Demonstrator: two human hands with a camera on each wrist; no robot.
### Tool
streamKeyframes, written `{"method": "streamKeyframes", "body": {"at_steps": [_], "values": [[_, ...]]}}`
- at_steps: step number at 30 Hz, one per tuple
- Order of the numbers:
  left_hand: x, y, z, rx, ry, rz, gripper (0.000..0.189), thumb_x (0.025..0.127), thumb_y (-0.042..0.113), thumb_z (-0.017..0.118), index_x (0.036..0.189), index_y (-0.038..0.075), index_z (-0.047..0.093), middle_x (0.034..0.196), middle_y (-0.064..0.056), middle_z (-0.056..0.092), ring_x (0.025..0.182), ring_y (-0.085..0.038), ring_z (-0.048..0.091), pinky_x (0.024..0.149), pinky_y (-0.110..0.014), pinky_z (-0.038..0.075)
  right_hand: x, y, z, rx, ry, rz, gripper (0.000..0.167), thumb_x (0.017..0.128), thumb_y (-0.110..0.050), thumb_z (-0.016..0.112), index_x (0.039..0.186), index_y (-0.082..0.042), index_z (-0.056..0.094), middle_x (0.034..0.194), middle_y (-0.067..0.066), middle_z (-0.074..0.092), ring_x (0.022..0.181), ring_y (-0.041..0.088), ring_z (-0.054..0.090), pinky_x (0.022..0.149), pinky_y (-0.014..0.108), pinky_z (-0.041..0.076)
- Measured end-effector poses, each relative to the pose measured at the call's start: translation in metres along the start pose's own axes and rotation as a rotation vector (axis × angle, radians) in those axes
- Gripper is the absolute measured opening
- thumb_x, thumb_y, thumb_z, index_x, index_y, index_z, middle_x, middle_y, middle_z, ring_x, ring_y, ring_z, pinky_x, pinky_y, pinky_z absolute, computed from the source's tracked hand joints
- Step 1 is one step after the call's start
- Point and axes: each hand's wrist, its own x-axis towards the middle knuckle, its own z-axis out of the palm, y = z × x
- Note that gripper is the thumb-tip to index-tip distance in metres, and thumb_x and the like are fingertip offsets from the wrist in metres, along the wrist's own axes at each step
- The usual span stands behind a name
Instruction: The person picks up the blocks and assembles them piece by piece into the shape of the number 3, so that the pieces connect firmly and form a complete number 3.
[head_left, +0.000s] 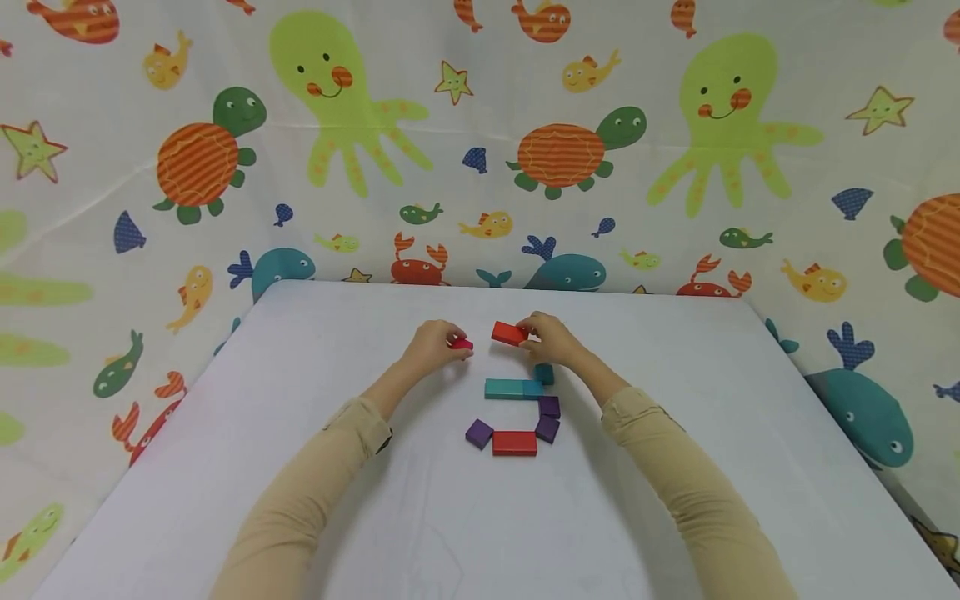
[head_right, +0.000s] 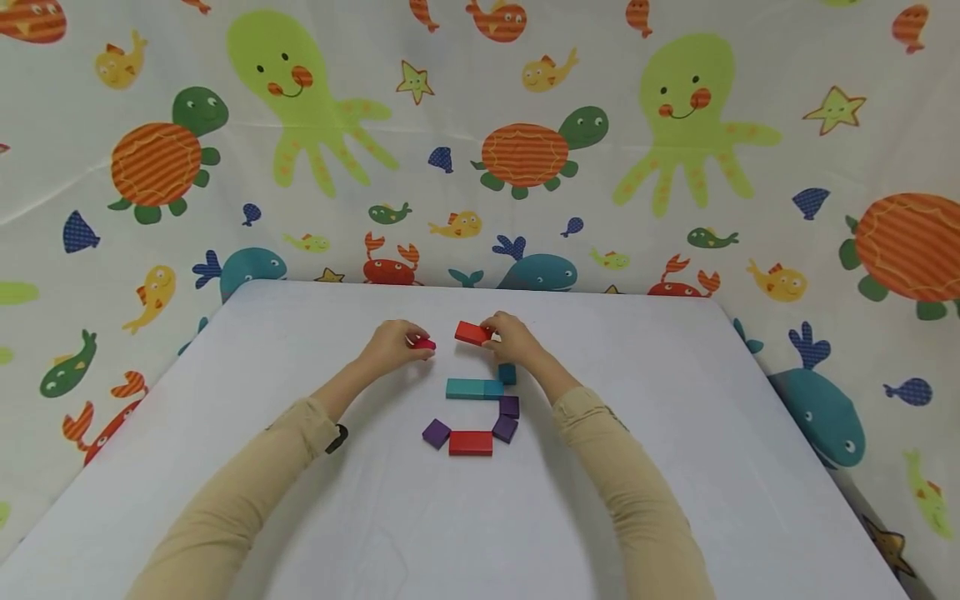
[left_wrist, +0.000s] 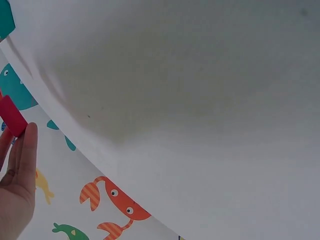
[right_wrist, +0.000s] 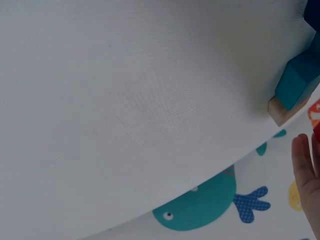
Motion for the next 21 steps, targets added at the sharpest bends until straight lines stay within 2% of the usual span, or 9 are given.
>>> {"method": "streamKeyframes", "body": {"at_steps": [9, 21], "values": [[-0.0060, -0.0030, -0.0024, 0.008, 0.010, -0.032, 0.035, 0.081, 0.024, 0.074, 0.109, 0.003, 0.069, 0.098, -0.013, 0.067, 0.091, -0.023, 0.055, 0.078, -0.032, 0.050, 0.0035, -0.0030, 0.0021, -0.017, -0.016, -0.024, 0.035, 0.088, -0.007, 0.064, 0.121, 0.003, 0.060, 0.110, 0.019, 0.061, 0.103, 0.031, 0.056, 0.093, 0.041, 0.050], [-0.0049, -0.0021, -0.0001, 0.023, -0.028, -0.018, 0.034, 0.081, 0.025, 0.075, 0.106, 0.004, 0.070, 0.095, -0.011, 0.066, 0.088, -0.022, 0.054, 0.075, -0.029, 0.049, 0.0055, 0.0017, 0.0057, -0.054, -0.036, 0.009, 0.034, 0.087, -0.006, 0.064, 0.120, 0.004, 0.061, 0.107, 0.020, 0.061, 0.101, 0.031, 0.057, 0.093, 0.041, 0.049]]}}
